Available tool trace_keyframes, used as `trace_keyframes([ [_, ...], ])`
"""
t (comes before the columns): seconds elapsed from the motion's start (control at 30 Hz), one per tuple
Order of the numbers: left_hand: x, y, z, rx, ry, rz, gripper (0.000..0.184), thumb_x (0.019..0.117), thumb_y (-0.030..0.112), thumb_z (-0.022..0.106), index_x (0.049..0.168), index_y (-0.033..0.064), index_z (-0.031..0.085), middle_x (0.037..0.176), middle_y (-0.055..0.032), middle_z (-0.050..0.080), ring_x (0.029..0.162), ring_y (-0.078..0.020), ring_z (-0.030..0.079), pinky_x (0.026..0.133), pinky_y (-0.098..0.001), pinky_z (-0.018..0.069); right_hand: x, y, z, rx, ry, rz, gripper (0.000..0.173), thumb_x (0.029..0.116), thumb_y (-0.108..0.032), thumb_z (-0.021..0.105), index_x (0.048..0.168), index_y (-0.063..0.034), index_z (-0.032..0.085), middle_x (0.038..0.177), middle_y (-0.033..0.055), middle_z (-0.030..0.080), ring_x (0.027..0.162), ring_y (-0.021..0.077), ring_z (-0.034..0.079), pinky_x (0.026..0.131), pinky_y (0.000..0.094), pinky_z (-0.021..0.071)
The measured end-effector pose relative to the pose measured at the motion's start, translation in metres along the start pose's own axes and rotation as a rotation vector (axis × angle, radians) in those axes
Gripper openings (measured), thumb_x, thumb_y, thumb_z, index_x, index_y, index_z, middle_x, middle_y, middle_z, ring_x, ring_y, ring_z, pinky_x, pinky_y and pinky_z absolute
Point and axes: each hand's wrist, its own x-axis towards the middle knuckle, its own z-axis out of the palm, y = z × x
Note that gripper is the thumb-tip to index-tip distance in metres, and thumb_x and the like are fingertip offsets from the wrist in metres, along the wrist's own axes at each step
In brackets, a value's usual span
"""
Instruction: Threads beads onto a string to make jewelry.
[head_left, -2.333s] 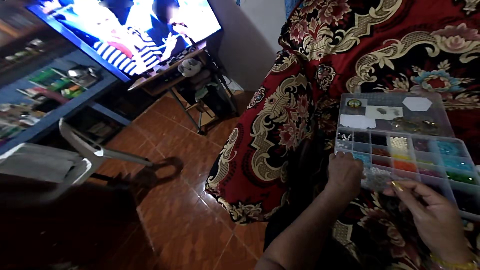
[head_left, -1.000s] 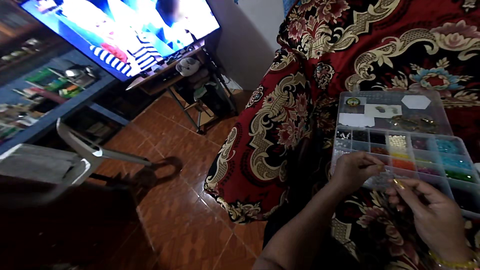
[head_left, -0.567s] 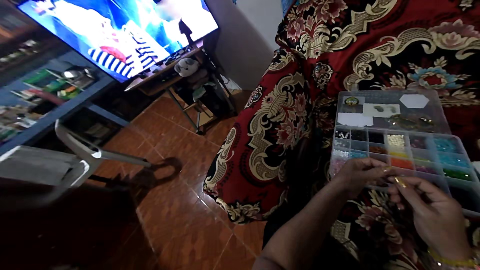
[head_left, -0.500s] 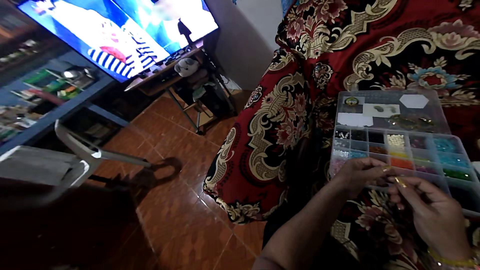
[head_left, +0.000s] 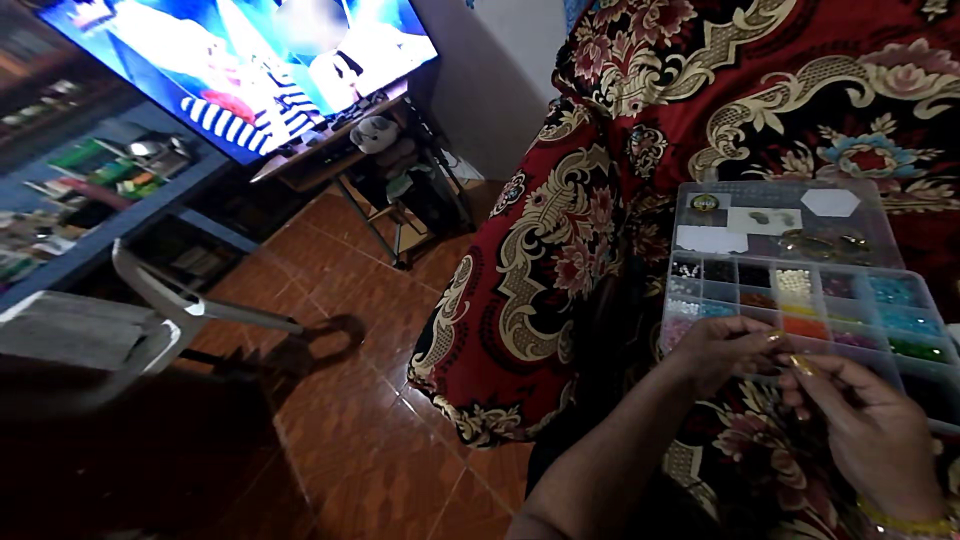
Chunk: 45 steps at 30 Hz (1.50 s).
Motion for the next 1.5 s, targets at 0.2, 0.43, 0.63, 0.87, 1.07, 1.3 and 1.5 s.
trace_keyframes([
  [0.2,-0.0001,-0.0001,0.0005,0.000,0.002,-0.001,0.016,0.1063,0.005,0.046,0.107,-0.0015,0.061,0.093,-0.0020,0.067,0.082,-0.0086,0.066,0.080,-0.0289,0.0572,-0.0001,0.0001,-0.0002,-0.006,0.000,-0.006,0.011,0.0976,-0.012,0.058,0.097,-0.0092,0.069,0.075,-0.0130,0.068,0.059,-0.0035,0.062,0.053,0.0132,0.0538],
  [0.43,-0.0001,-0.0003,0.0005,0.011,0.005,-0.006,0.016,0.1063,0.005,0.047,0.108,-0.0023,0.061,0.093,-0.0025,0.067,0.082,-0.0092,0.066,0.080,-0.0295,0.0575,-0.0005,0.0005,0.0001,0.000,0.000,-0.014,0.011,0.0976,-0.012,0.059,0.097,-0.0100,0.069,0.075,-0.0124,0.069,0.059,-0.0031,0.063,0.053,0.0134,0.0540],
  [0.63,0.0000,0.0004,0.0003,-0.008,0.005,-0.006,0.014,0.1056,0.004,0.048,0.107,-0.0018,0.061,0.093,-0.0023,0.068,0.082,-0.0089,0.066,0.080,-0.0291,0.0573,-0.0006,0.0001,0.0013,0.004,0.006,0.002,0.010,0.0965,-0.010,0.058,0.097,-0.0095,0.068,0.074,-0.0125,0.068,0.059,-0.0035,0.062,0.053,0.0127,0.0534],
  [0.87,0.0001,0.0004,0.0006,-0.008,0.001,-0.002,0.013,0.1050,0.004,0.049,0.107,-0.0018,0.061,0.094,-0.0026,0.067,0.083,-0.0097,0.066,0.081,-0.0297,0.0575,-0.0007,0.0013,0.0011,0.003,0.008,-0.015,0.010,0.0964,-0.010,0.058,0.096,-0.0092,0.068,0.074,-0.0124,0.068,0.057,-0.0035,0.062,0.052,0.0126,0.0529],
  [1.07,0.0000,0.0011,0.0009,-0.002,0.002,-0.006,0.012,0.1048,0.004,0.050,0.107,-0.0014,0.061,0.094,-0.0020,0.067,0.083,-0.0090,0.066,0.080,-0.0290,0.0570,-0.0002,0.0028,0.0002,0.013,-0.002,-0.024,0.011,0.0975,-0.012,0.059,0.097,-0.0108,0.069,0.075,-0.0126,0.069,0.058,-0.0031,0.062,0.052,0.0131,0.0536],
  [1.3,0.0002,-0.0008,0.0005,0.023,-0.009,0.014,0.013,0.1047,0.004,0.050,0.108,-0.0022,0.061,0.095,-0.0024,0.067,0.084,-0.0090,0.065,0.081,-0.0298,0.0566,-0.0007,0.0008,0.0002,-0.010,0.006,-0.011,0.011,0.0974,-0.011,0.058,0.096,-0.0095,0.068,0.074,-0.0129,0.068,0.059,-0.0037,0.062,0.053,0.0128,0.0535],
  [1.5,-0.0007,0.0004,0.0023,0.016,0.008,-0.008,0.017,0.1062,0.005,0.046,0.108,-0.0028,0.061,0.095,-0.0021,0.067,0.083,-0.0080,0.066,0.081,-0.0289,0.0569,-0.0005,0.0009,0.0001,-0.006,0.002,-0.020,0.011,0.0978,-0.011,0.058,0.098,-0.0086,0.069,0.075,-0.0125,0.069,0.059,-0.0034,0.063,0.053,0.0136,0.0542],
])
